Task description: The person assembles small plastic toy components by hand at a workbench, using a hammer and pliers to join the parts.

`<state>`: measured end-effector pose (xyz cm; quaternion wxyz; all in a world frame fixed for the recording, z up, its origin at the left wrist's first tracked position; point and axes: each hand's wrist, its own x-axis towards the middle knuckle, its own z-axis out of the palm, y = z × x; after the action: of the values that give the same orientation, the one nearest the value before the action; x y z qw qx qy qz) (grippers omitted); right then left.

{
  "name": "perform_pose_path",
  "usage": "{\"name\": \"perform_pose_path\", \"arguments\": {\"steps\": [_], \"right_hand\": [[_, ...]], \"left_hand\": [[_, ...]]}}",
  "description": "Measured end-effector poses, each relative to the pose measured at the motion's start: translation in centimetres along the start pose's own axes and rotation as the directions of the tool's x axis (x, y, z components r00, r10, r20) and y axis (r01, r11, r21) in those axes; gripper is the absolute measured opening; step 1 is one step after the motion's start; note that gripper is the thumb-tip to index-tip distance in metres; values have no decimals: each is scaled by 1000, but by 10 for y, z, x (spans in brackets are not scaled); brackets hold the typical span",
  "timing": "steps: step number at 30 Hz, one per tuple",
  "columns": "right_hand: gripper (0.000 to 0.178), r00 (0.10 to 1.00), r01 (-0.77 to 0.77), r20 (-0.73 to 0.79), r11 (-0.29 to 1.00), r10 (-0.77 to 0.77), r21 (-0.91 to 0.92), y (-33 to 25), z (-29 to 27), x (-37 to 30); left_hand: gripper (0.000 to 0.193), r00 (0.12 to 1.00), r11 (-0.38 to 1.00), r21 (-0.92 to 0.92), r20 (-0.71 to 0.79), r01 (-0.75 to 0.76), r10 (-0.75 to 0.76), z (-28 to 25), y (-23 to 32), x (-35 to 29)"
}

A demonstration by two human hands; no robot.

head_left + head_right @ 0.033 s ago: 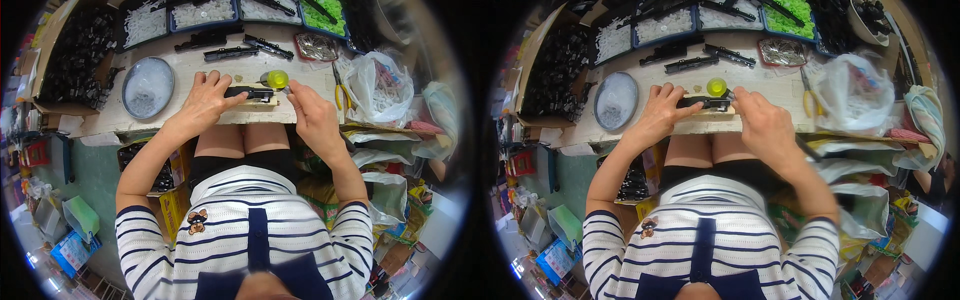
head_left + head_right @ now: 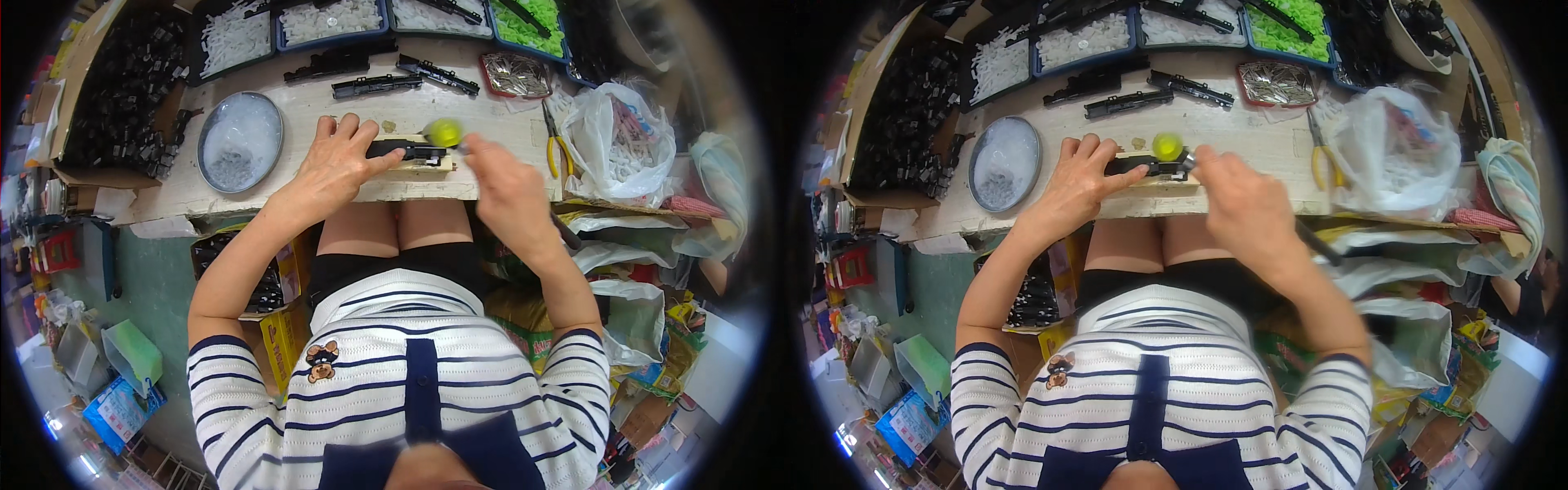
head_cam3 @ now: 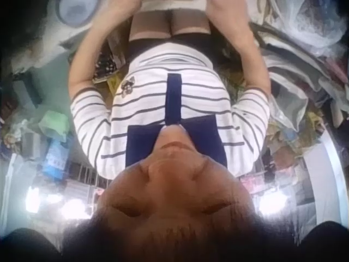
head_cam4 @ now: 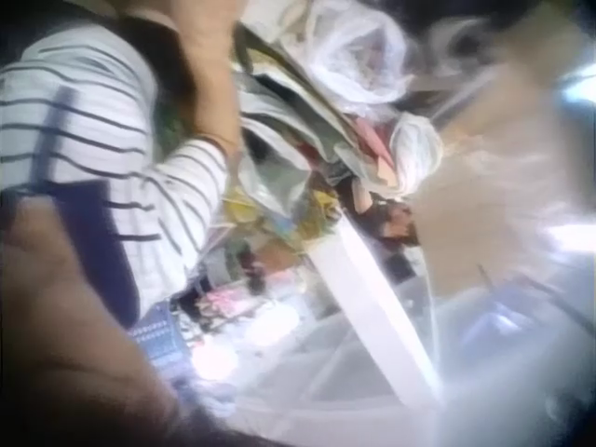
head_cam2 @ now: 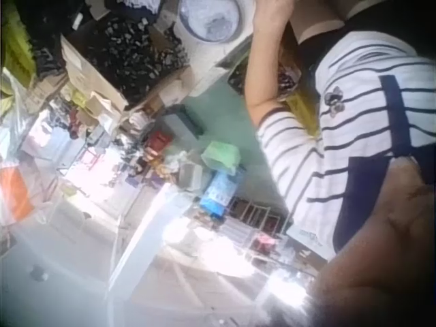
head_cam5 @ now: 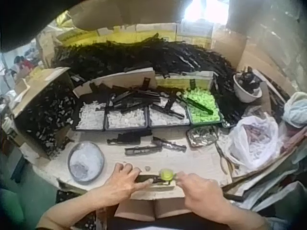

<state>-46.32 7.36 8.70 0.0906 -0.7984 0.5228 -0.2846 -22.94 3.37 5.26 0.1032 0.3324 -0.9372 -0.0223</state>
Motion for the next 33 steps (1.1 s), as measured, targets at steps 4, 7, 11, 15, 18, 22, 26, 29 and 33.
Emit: {"name": "perform_pose_path", "arguments": {"steps": [4, 7, 11, 15, 18, 22, 26, 29, 33], "right_hand": [[17, 924, -73, 352, 973, 149, -219, -2, 1, 3], [14, 988, -57, 138, 997, 65, -57, -10, -1, -3], [17, 890, -90, 418, 969, 182, -229, 1, 6, 4], [16, 986, -31, 164, 1000, 29, 5, 0, 2, 4], [13, 994, 79, -90, 986, -66, 149, -14, 15, 13], [13, 940, -61, 332, 996, 78, -61, -9, 30, 35], [13, 945, -76, 318, 997, 76, -12, -9, 38, 46], [13, 916, -62, 394, 997, 78, -53, -12, 39, 53], [13, 951, -12, 310, 999, 1, 34, -30, 45, 49]], "left_hand": [[55, 1000, 1000, 3, -3, -8, 8, -1, 1, 2], [48, 998, 1000, -3, 66, 13, -13, -5, 4, 2], [46, 992, 957, -267, 72, 116, -100, -2, -14, 10], [52, 955, 829, -490, 25, 270, -296, 5, -10, 7], [63, 926, 790, -541, -54, 288, -374, 8, -5, 5], [69, 890, 743, -592, -92, 312, -447, 15, 1, -2], [75, 836, 757, -585, -229, 291, -498, 25, 10, -9], [78, 780, 762, -563, -301, 319, -549, 32, 21, -15], [83, 682, 695, -640, -348, 329, -643, 34, 20, -19]]}}
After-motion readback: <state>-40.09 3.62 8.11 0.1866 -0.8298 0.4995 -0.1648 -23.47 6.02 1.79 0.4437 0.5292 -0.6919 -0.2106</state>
